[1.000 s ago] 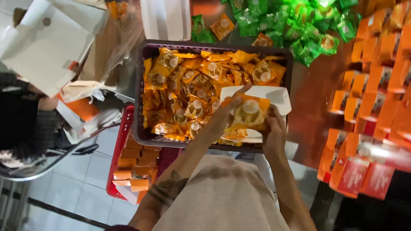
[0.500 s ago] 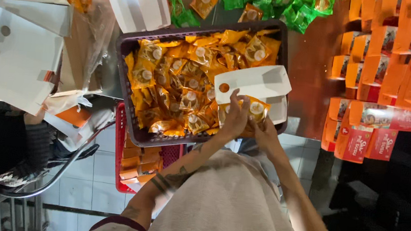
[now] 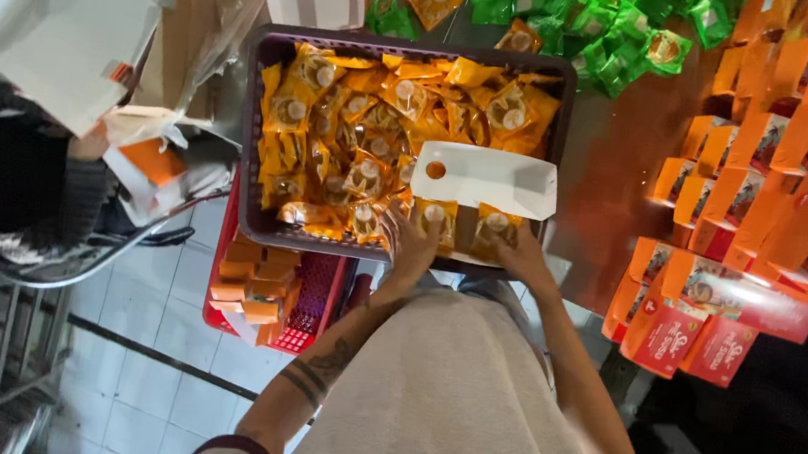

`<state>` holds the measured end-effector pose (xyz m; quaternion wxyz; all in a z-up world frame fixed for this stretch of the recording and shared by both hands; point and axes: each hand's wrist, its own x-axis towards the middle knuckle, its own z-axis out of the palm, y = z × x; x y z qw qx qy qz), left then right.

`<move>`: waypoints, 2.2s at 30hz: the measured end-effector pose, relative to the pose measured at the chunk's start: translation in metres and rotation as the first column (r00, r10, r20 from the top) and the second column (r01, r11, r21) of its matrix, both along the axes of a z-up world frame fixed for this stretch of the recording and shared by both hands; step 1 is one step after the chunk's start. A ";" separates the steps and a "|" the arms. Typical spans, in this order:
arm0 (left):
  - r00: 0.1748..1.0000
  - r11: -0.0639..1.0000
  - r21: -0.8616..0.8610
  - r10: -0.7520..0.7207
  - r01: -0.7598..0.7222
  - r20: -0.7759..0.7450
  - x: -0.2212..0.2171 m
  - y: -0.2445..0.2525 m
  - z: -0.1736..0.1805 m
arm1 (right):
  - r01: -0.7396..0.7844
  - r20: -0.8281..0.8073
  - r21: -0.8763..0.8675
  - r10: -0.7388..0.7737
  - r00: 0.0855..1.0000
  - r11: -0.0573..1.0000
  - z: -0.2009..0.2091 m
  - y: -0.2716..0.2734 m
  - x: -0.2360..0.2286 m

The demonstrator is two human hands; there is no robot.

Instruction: The person repeatedly picks small orange snack packets from a large bin and places them into white cardboard boxes. They then close the boxes and set them aside on a nearby stack. The process is repeated continuously.

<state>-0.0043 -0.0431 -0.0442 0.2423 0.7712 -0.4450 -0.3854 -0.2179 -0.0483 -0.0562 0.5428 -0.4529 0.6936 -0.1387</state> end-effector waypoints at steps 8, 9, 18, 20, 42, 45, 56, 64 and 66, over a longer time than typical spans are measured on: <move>0.996 0.998 -0.035 -0.055 0.057 0.076 -0.013 0.015 -0.003 | -0.226 0.051 -0.162 0.237 0.970 0.960 -0.020 0.002 0.010; 0.996 0.998 -0.025 -0.050 0.052 0.079 -0.013 0.018 -0.004 | -0.231 0.057 -0.154 0.242 0.969 0.961 -0.009 0.005 0.008; 0.573 0.763 -0.161 -0.309 0.625 0.759 -0.042 0.026 -0.013 | -0.817 -0.783 -0.542 0.236 0.576 0.197 -0.014 0.003 -0.002; 0.546 0.714 -0.006 -0.530 0.700 0.649 -0.039 0.027 -0.018 | -0.791 -0.739 -0.558 0.283 0.612 0.253 -0.020 0.005 0.000; 0.852 0.736 -0.443 -0.501 0.511 0.151 0.016 -0.070 0.020 | -0.383 -0.502 -0.527 0.086 0.861 0.759 -0.027 -0.217 0.019; 0.900 0.812 -0.446 -0.435 0.378 -0.029 0.043 -0.109 0.023 | -0.467 -0.697 -0.238 0.186 0.693 0.852 -0.030 -0.230 0.036; 0.884 0.885 0.045 -0.459 0.463 -0.086 0.106 -0.176 0.036 | -0.239 0.058 -0.550 0.322 0.945 0.800 0.036 -0.221 0.144; 0.866 1.000 -0.008 0.022 -0.029 -0.499 0.161 -0.169 -0.019 | -0.623 -0.593 -0.454 0.306 0.745 0.637 -0.022 -0.276 0.169; 0.792 0.996 0.018 0.079 -0.086 -0.605 0.164 -0.163 -0.025 | -0.739 -0.745 -0.367 0.297 0.597 0.565 -0.036 -0.278 0.177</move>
